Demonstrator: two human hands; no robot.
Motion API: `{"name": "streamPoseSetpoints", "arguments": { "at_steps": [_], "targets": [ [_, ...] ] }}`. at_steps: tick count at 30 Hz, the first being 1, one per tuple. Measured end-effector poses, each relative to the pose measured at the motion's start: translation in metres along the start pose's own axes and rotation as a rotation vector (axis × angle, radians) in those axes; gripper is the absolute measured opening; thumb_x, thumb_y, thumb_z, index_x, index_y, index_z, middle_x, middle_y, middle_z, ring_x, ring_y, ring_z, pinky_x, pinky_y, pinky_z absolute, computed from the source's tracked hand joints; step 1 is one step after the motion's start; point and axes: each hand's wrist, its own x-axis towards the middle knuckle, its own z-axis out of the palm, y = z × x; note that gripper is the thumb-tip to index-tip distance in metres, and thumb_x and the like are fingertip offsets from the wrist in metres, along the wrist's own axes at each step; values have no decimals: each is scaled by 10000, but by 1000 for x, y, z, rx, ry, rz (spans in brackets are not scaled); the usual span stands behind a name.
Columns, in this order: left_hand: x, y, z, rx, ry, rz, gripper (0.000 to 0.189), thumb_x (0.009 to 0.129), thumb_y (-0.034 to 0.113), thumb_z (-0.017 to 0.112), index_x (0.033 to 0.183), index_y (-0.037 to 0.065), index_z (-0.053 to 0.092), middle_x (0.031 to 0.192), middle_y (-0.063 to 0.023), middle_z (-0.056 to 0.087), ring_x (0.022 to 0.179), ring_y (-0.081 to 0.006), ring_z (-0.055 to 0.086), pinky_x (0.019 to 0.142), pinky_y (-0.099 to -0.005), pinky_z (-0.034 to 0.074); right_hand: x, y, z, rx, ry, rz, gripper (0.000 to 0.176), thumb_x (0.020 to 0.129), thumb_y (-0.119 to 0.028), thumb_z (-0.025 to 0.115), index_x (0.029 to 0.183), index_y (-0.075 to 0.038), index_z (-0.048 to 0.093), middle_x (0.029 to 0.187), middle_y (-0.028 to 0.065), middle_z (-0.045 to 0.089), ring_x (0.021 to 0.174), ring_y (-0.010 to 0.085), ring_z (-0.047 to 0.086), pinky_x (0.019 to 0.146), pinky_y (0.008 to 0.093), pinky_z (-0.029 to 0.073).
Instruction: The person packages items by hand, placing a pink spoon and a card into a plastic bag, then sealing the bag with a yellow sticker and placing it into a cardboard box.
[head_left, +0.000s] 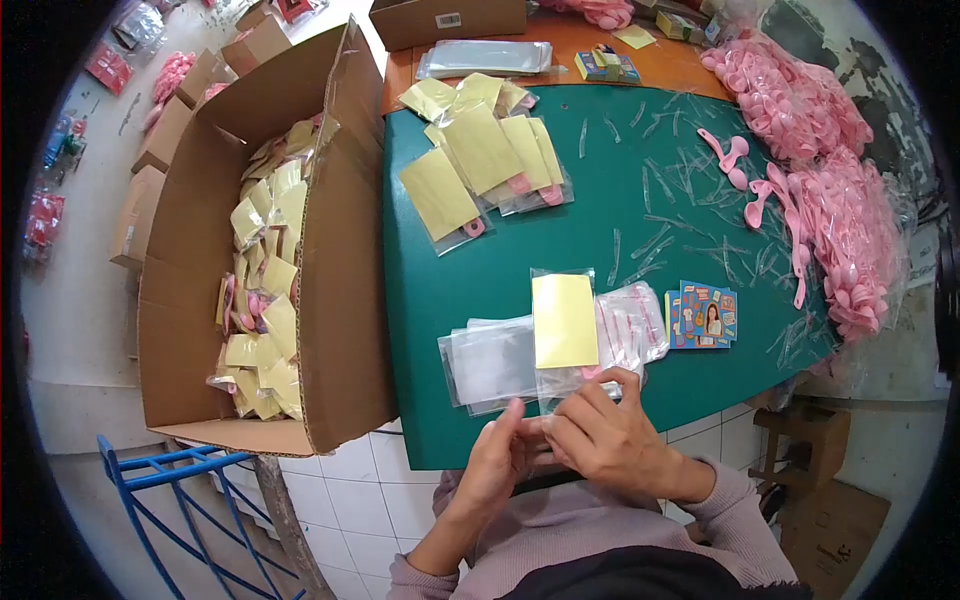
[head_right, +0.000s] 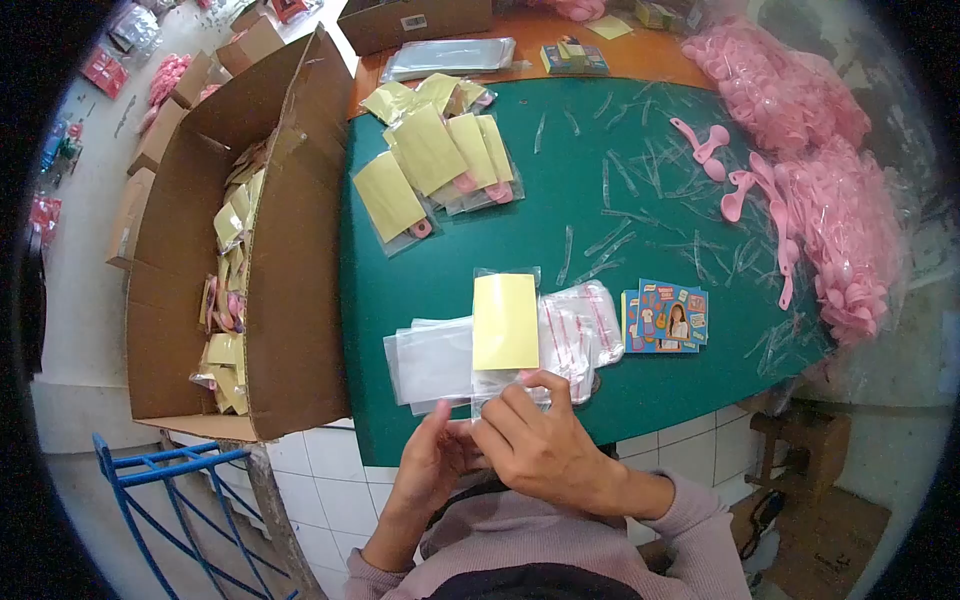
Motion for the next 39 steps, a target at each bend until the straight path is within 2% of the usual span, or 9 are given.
{"name": "streamPoseSetpoints", "arguments": {
  "at_steps": [6, 9, 11, 13, 15, 19, 23, 29, 39],
  "targets": [
    [6, -4, 8, 449, 75, 31, 322, 924, 168, 436, 950, -114, 588, 930, -181, 635, 821, -186, 641, 695, -277, 537, 2, 21, -18, 222, -20, -176, 146, 704, -164, 614, 798, -82, 538, 781, 32, 492, 800, 177, 524, 846, 403, 341],
    [6, 1, 18, 283, 134, 84, 320, 933, 159, 426, 969, -107, 601, 1037, -150, 617, 895, -156, 599, 703, -273, 522, 2, 76, -57, 993, -257, -178, 153, 753, -154, 650, 820, -57, 554, 820, 58, 552, 737, 209, 518, 709, 345, 418],
    [5, 3, 18, 358, 104, 129, 324, 921, 146, 422, 980, -132, 578, 1062, -243, 583, 928, -239, 620, 759, -330, 542, -2, 144, -75, 1054, -28, -124, 198, 751, -194, 669, 803, -46, 548, 807, 52, 560, 720, 160, 509, 640, 289, 403],
    [5, 0, 6, 393, 103, 143, 336, 919, 149, 420, 993, -142, 571, 1078, -250, 573, 964, -246, 604, 785, -334, 528, -9, 209, -95, 660, 63, 455, 147, 789, -171, 566, 777, -37, 507, 736, 59, 528, 704, 213, 540, 619, 314, 419],
    [4, -2, 3, 423, 101, 168, 349, 917, 152, 418, 1006, -153, 563, 1095, -257, 563, 1000, -254, 588, 811, -339, 513, -57, 276, -84, -894, 14, 752, 214, 772, -115, 554, 948, -4, 506, 832, 108, 537, 761, 255, 536, 691, 343, 434],
    [-5, -5, 14, 438, 18, 292, 331, 935, 149, 396, 1068, -92, 581, 1186, -183, 538, 1073, -194, 509, 943, -282, 375, -30, 161, -79, -153, 295, 639, 331, 724, -46, 525, 1054, -22, 516, 1020, 179, 506, 979, 333, 493, 834, 405, 400],
    [-9, -4, 17, 465, -24, 178, 319, 926, 139, 403, 1081, -75, 582, 1241, -175, 501, 1118, -211, 488, 938, -286, 366, -21, 46, -18, 498, -44, 271, 443, 677, -172, 741, 1074, -101, 558, 1124, 149, 418, 863, 232, 535, 746, 329, 476],
    [-28, 10, 0, 638, 110, 82, 239, 889, 4, 402, 1062, -82, 543, 1159, -147, 549, 1045, -209, 543, 811, -281, 481, -31, 29, -4, 609, 105, 303, 212, 711, -86, 702, 897, -42, 610, 990, 109, 480, 800, 200, 571, 719, 295, 492],
    [-19, 6, 13, 1316, 168, 474, 114, 725, -11, 665, 817, -19, 600, 899, -106, 595, 826, -164, 613, 675, -269, 546, -34, 30, -15, 886, -165, 459, 139, 765, -48, 650, 894, -24, 602, 947, 94, 519, 852, 173, 570, 740, 281, 492]
  ]
}}
